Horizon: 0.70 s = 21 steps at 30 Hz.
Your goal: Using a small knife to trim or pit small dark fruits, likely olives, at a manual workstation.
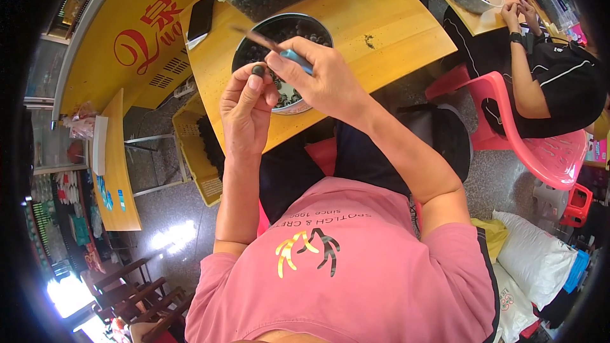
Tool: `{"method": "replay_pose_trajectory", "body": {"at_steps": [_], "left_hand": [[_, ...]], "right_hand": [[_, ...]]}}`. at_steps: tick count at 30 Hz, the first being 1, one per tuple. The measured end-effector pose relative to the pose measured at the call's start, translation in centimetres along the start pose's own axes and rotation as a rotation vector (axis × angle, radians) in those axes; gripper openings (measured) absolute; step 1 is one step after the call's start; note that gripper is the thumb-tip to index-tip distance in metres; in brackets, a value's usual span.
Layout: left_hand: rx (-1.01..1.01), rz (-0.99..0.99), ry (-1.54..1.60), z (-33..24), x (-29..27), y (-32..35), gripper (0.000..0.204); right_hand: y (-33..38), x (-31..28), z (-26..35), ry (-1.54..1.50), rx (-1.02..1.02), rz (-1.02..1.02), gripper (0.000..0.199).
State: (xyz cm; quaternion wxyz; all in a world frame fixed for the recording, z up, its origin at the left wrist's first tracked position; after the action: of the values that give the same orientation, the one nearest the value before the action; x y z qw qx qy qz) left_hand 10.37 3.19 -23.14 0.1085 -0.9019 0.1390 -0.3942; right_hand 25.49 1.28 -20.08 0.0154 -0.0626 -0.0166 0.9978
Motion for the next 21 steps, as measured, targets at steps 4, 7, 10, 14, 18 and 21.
{"method": "replay_pose_trajectory", "body": {"at_steps": [4, 7, 10, 14, 18, 21], "left_hand": [[0.031, -0.006, -0.017, 0.1, -0.1, 0.0, 0.017], [0.020, 0.004, -0.056, 0.1, 0.3, 0.0, 0.017], [0.029, 0.000, -0.130, 0.1, 0.6, 0.1, 0.018], [0.019, 0.000, -0.149, 0.0, 0.7, 0.2, 0.018], [0.052, 0.013, -0.200, 0.0, 0.5, 0.1, 0.017], [0.071, 0.039, -0.163, -0.2, 0.3, 0.2, 0.016]], "right_hand": [[1.0, -0.7, 1.1, 0.370, -0.271, -0.141, 0.018], [1.1, -0.9, 1.1, 0.503, -0.401, -0.177, 0.016], [1.1, -1.0, 0.8, 0.588, -0.497, -0.218, 0.016], [1.1, -1.2, 0.8, 0.624, -0.511, -0.256, 0.016], [1.1, -1.2, 0.8, 0.660, -0.529, -0.280, 0.016], [0.9, -1.1, 0.8, 0.676, -0.546, -0.268, 0.017]]}}
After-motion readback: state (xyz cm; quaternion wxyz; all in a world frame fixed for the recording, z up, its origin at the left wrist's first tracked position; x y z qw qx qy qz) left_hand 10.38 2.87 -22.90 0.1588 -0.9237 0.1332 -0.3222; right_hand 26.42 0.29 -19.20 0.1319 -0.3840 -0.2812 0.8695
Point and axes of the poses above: each hand's wrist, its own y-axis away from the middle knuckle, its own x-axis out of the palm, z = x × y, the point moved 3 cm from there along -y, towards the middle knuckle, and after that the axes turned 15 degrees about x, right-handed, at the moved point
